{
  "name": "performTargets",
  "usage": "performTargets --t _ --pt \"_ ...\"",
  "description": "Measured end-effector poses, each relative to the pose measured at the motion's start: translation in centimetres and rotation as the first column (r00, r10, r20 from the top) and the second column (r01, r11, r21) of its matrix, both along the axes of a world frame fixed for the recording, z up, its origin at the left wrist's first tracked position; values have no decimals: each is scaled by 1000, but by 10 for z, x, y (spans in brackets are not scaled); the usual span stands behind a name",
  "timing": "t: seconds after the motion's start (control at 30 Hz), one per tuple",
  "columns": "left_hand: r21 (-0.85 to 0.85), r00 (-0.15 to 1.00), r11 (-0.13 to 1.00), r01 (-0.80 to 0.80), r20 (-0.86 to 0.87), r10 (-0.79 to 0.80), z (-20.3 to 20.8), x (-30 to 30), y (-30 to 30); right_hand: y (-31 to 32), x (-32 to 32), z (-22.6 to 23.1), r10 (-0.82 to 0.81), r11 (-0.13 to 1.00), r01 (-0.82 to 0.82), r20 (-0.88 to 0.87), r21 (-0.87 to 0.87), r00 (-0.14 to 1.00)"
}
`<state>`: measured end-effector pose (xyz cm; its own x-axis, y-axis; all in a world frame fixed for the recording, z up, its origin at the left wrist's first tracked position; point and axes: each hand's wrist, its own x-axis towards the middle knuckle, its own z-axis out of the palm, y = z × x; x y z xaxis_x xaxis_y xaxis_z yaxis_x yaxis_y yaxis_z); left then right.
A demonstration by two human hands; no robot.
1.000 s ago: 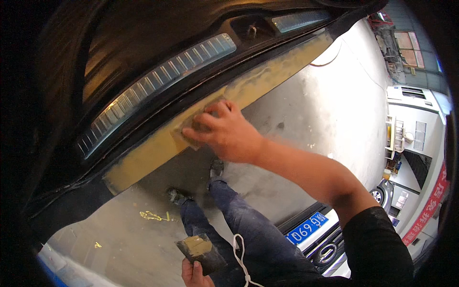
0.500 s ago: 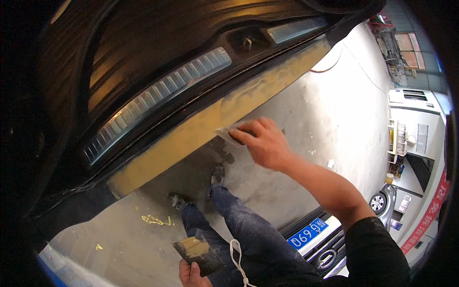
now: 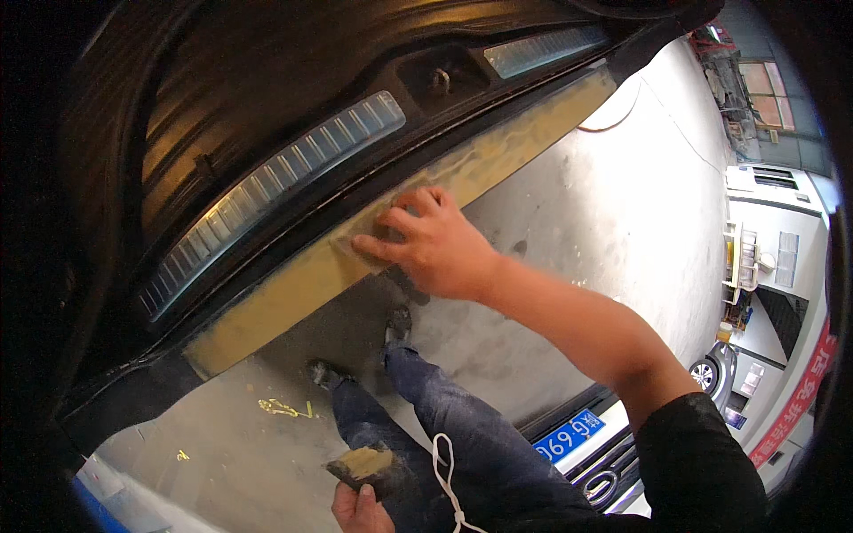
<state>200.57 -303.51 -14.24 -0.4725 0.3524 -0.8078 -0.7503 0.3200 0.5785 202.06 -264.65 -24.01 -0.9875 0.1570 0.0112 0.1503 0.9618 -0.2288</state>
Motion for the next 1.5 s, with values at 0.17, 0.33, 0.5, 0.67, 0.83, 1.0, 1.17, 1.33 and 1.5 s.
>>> performTargets --t 0.17,0.33,0.5,0.67,0.83,1.0,1.17,1.33,1.5 --pt "7 983 996 -94 -158 94 -11 7 20 -27 21 -1 17 997 -16 14 -78 1000" --pt "64 960 968 -243 -126 249 -11 15 27 -36 74 -19 28 998 -15 195 -68 980" --pt "79 972 976 -202 -110 210 -1 13 46 9 93 8 -131 984 129 -4 -125 991" --pt "107 977 982 -158 -126 171 -13 8 62 56 66 29 -90 996 89 -16 -19 996" --pt "195 967 959 -206 -110 230 -26 6 68 73 52 19 -32 999 32 -18 21 999" --pt "126 960 958 -259 -73 270 -32 2 60 78 45 0 -23 999 25 -36 35 999" --pt "159 963 965 -210 -137 233 -24 4 80 69 37 2 9 1000 -9 -15 6 1000" --pt "63 979 980 -189 -65 193 -32 12 79 43 53 3 42 999 -41 50 -23 998" --pt "153 984 975 -158 -60 169 -13 14 115 23 92 -5 11 997 -4 100 -71 995"
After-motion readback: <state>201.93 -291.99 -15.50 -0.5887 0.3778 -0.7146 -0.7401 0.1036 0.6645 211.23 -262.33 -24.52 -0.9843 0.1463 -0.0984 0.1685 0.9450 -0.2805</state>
